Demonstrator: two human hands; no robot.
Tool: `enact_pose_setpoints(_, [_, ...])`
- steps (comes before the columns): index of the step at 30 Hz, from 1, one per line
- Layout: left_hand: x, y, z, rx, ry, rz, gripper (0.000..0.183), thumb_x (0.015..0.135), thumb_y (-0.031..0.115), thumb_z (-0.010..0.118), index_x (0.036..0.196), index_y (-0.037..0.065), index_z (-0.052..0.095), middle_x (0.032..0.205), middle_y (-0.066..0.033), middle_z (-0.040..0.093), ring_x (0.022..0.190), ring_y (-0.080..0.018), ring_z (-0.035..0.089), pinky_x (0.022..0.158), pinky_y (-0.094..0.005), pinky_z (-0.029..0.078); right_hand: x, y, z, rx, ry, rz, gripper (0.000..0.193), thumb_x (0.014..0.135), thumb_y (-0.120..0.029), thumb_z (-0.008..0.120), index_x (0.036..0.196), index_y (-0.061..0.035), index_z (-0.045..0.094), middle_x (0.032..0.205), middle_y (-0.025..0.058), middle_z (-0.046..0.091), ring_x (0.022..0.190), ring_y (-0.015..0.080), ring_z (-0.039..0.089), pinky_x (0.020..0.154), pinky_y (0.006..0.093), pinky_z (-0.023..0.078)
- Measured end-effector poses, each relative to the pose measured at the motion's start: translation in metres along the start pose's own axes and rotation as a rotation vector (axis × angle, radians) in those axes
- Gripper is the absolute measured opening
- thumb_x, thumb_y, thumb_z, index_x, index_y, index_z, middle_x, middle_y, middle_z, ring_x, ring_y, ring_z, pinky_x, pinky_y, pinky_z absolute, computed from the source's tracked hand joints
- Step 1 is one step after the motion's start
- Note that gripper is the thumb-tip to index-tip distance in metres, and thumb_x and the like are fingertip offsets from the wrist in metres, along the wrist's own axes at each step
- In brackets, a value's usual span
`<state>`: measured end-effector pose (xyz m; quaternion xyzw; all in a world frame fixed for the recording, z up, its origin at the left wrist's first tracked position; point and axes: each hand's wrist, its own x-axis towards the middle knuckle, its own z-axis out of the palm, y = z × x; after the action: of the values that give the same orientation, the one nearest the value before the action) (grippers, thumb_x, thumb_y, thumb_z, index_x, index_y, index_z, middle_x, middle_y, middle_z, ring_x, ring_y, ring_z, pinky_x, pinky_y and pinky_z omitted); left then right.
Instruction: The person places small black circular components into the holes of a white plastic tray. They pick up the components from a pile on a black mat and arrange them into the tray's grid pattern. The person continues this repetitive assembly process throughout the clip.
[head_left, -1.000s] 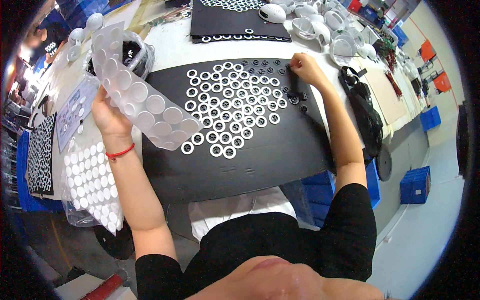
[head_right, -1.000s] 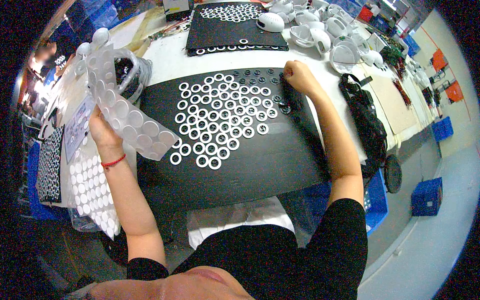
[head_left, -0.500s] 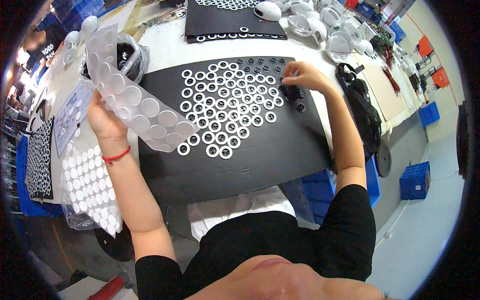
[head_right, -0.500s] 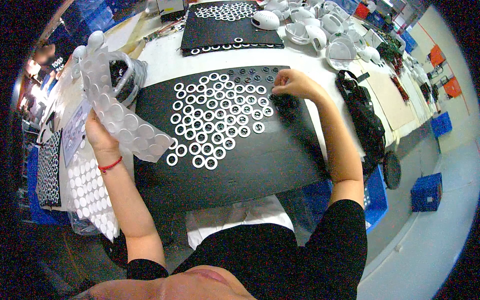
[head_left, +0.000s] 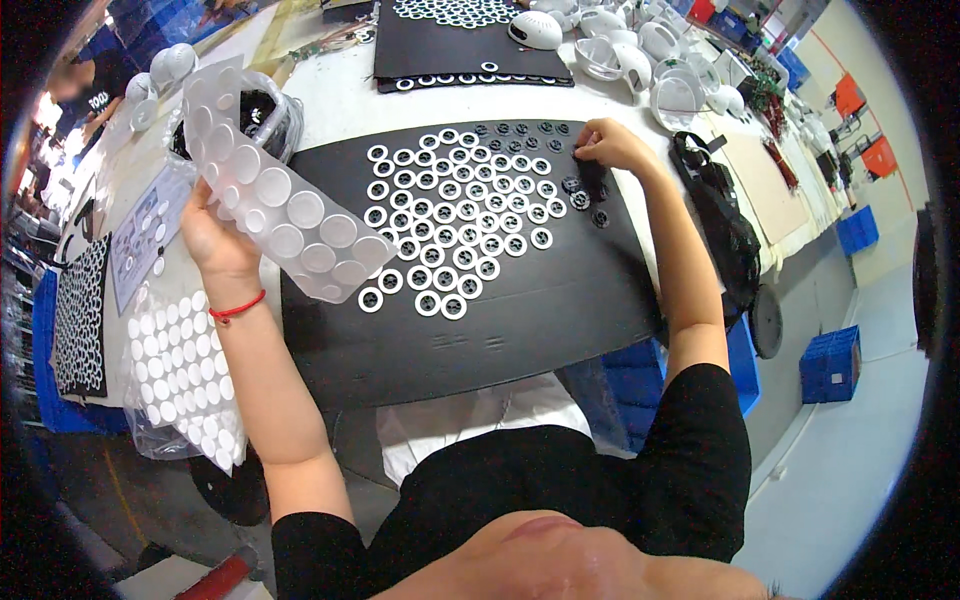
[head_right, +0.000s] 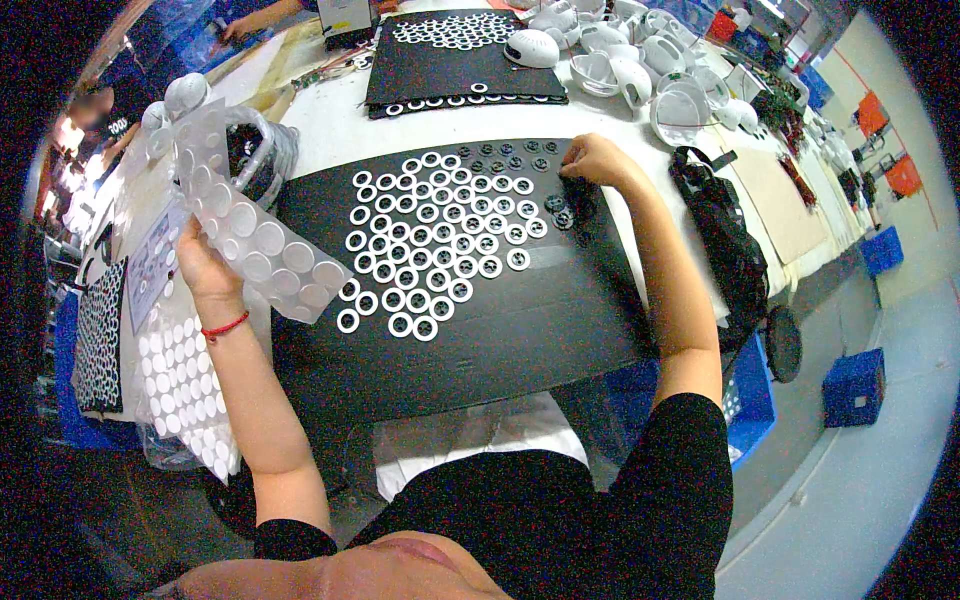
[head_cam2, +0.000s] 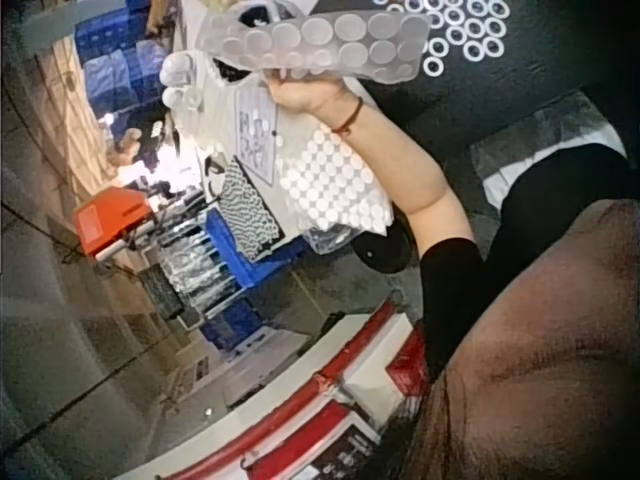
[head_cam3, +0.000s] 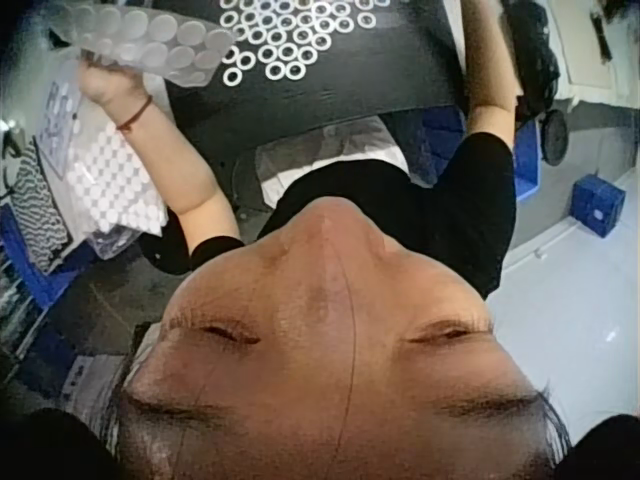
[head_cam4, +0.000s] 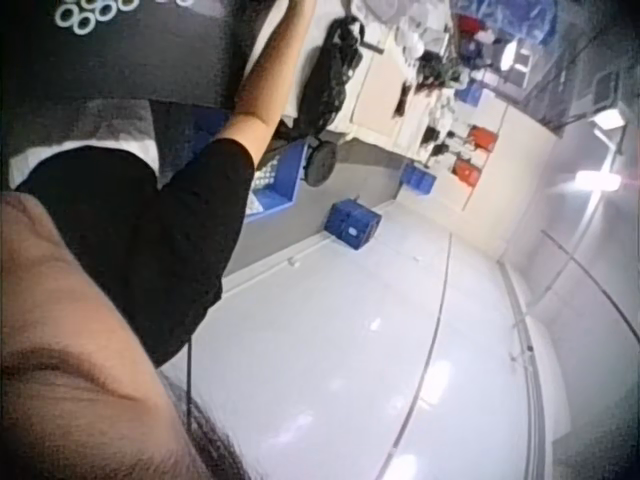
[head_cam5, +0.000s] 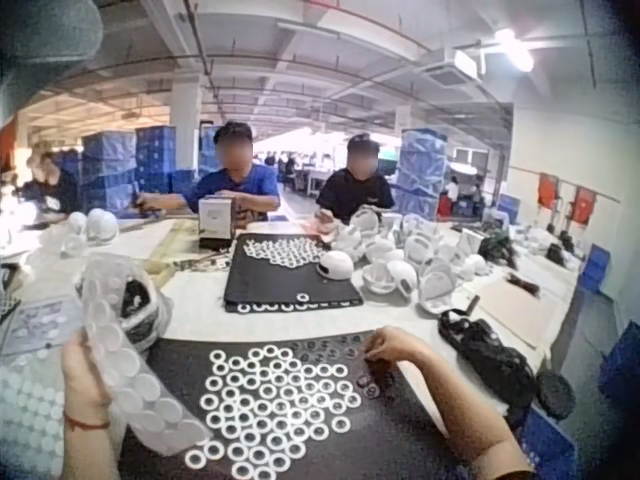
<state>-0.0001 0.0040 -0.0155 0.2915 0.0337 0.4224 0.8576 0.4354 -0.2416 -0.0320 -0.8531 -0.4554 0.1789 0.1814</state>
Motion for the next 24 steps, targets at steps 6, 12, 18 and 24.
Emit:
enact_pose_setpoints(6, [0.0,-0.002,0.002,0.046,0.022,0.024,0.032,0.088,0.019,0.036,0.109,0.001,0.051,0.104,-0.0139,0.058,0.094,-0.0271,0.057,0.084,-0.0406,0.046,0.014,0.008,0.009,0.04,0.096,-0.091,0.022,0.072,-0.016,0.068,0.086,-0.0007,0.061,0.064,0.0046,0.056,0.057,0.0134,0.053,0.051,0.0277,0.042])
enact_pose_setpoints(12, [-0.003,-0.01,0.029,0.249,0.421,0.164,0.032,0.088,0.018,0.036,0.11,0.0,0.051,0.105,-0.0149,0.058,0.096,-0.0279,0.056,0.085,-0.0408,0.045,-0.029,-0.016,0.0,-0.065,0.124,-0.148,0.028,0.07,-0.021,0.069,0.088,-0.0006,0.061,0.075,0.0095,0.061,0.069,0.0191,0.058,0.064,0.0307,0.046])
enact_pose_setpoints(18, [-0.004,-0.004,0.011,0.04,0.097,0.033,0.032,0.087,0.019,0.039,0.109,0.0,0.051,0.104,-0.0148,0.058,0.096,-0.0278,0.057,0.085,-0.0407,0.045,-0.046,-0.033,0.011,-0.077,-0.056,-0.153,0.031,0.063,-0.019,0.072,0.086,-0.0014,0.061,0.075,0.0099,0.061,0.071,0.0192,0.059,0.064,0.0309,0.046])
enact_pose_setpoints(24, [0.002,-0.002,0.004,0.117,0.165,0.065,0.031,0.087,0.018,0.038,0.107,0.0,0.053,0.102,-0.0143,0.06,0.095,-0.0274,0.057,0.084,-0.0401,0.045,-0.014,-0.012,0.005,0.1,0.171,-0.174,0.02,0.063,-0.012,0.07,0.08,-0.0025,0.063,0.07,0.0097,0.061,0.067,0.0203,0.058,0.063,0.0303,0.046])
